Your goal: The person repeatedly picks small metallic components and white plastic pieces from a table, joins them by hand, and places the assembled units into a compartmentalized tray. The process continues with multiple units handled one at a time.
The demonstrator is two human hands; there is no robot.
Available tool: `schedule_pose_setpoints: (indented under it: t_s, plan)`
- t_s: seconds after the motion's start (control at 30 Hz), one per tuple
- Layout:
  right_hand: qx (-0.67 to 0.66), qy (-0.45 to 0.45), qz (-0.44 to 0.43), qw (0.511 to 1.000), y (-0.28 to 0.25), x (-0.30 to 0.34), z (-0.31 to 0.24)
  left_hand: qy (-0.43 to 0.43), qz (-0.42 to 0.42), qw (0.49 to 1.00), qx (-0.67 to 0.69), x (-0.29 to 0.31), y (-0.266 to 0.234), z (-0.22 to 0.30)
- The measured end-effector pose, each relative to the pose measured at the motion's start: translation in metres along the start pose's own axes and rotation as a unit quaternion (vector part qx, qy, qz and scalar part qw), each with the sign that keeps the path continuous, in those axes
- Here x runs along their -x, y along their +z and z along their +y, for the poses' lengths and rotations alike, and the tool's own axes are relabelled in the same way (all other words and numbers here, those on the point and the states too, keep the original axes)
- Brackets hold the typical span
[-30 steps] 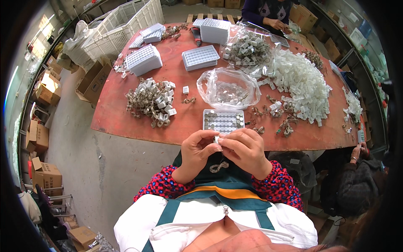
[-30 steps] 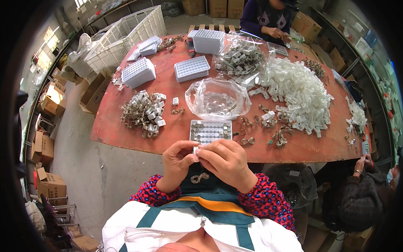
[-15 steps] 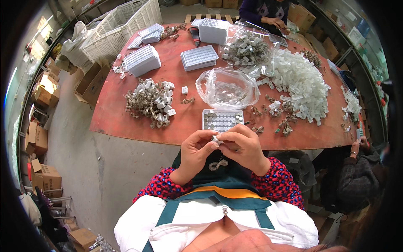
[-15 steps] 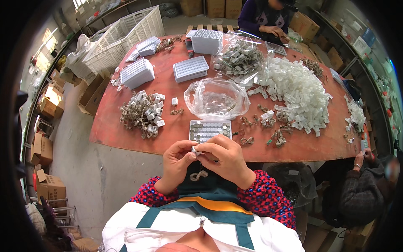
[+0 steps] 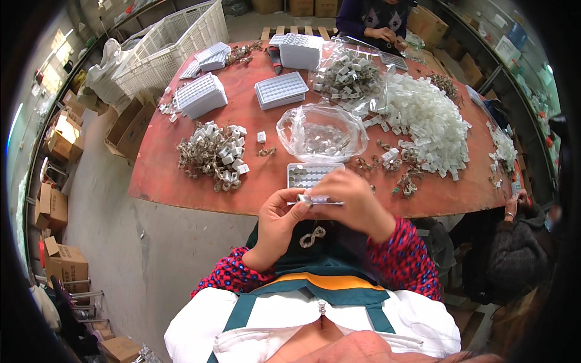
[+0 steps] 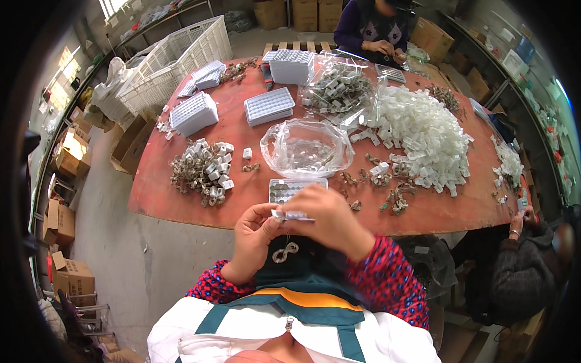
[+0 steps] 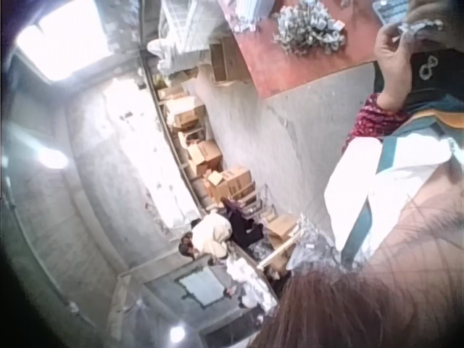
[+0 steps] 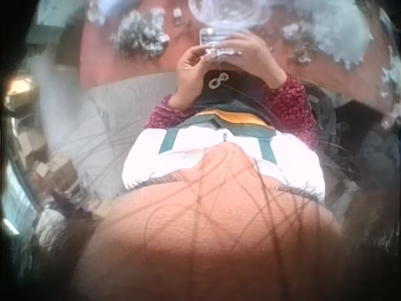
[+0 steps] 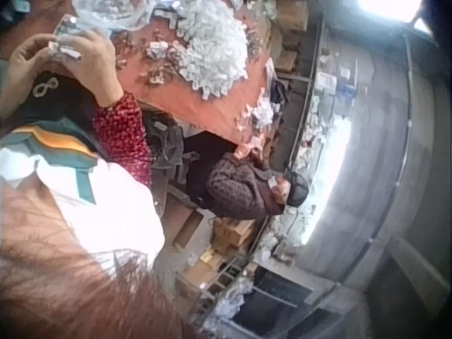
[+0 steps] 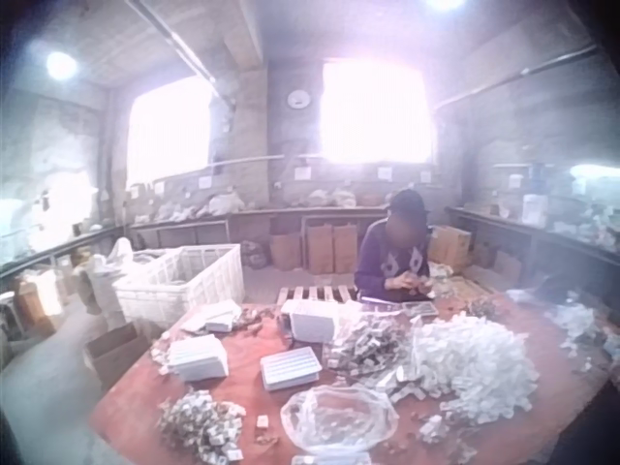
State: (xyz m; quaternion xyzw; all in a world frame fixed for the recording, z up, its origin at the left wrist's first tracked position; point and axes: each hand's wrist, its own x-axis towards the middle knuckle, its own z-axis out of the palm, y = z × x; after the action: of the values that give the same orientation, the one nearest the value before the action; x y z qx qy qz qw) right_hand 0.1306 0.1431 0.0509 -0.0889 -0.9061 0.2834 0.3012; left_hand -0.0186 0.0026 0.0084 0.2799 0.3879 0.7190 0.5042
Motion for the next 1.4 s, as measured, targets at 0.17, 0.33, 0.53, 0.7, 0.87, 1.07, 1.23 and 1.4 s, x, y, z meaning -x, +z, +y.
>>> schedule_pose_setpoints:
  t_s: [0.17, 0.33, 0.53, 0.7, 0.87, 1.07, 1.23, 1.4]
  plan:
    - [0.172, 0.188, 0.024, 0.967, -0.019, -0.049, 0.093, -0.058, 0.0, 0.995, 0.078, -0.001, 0.001, 0.008]
    - [0.216, 0.213, -0.08, 0.95, 0.001, -0.075, 0.132, -0.075, -0.001, 0.992, 0.097, -0.002, 0.004, 0.009]
    - [0.234, 0.199, -0.126, 0.943, 0.014, -0.079, 0.142, -0.085, -0.011, 0.993, 0.087, -0.003, -0.003, 0.008]
    - [0.122, 0.169, -0.04, 0.977, 0.003, -0.079, 0.131, -0.101, 0.013, 0.985, 0.136, -0.003, -0.008, 0.008]
    - [0.051, 0.221, 0.024, 0.974, -0.009, -0.067, 0.111, -0.097, 0.013, 0.981, 0.165, -0.009, -0.013, 0.006]
    - [0.283, 0.237, -0.095, 0.924, 0.011, -0.076, 0.128, -0.121, 0.006, 0.98, 0.16, -0.006, -0.005, 0.005]
    - [0.21, 0.251, -0.145, 0.934, 0.014, -0.08, 0.143, -0.111, 0.012, 0.984, 0.14, -0.006, -0.01, 0.009]
    - [-0.025, 0.19, 0.006, 0.981, -0.002, -0.074, 0.133, -0.113, 0.009, 0.983, 0.143, -0.011, -0.011, 0.009]
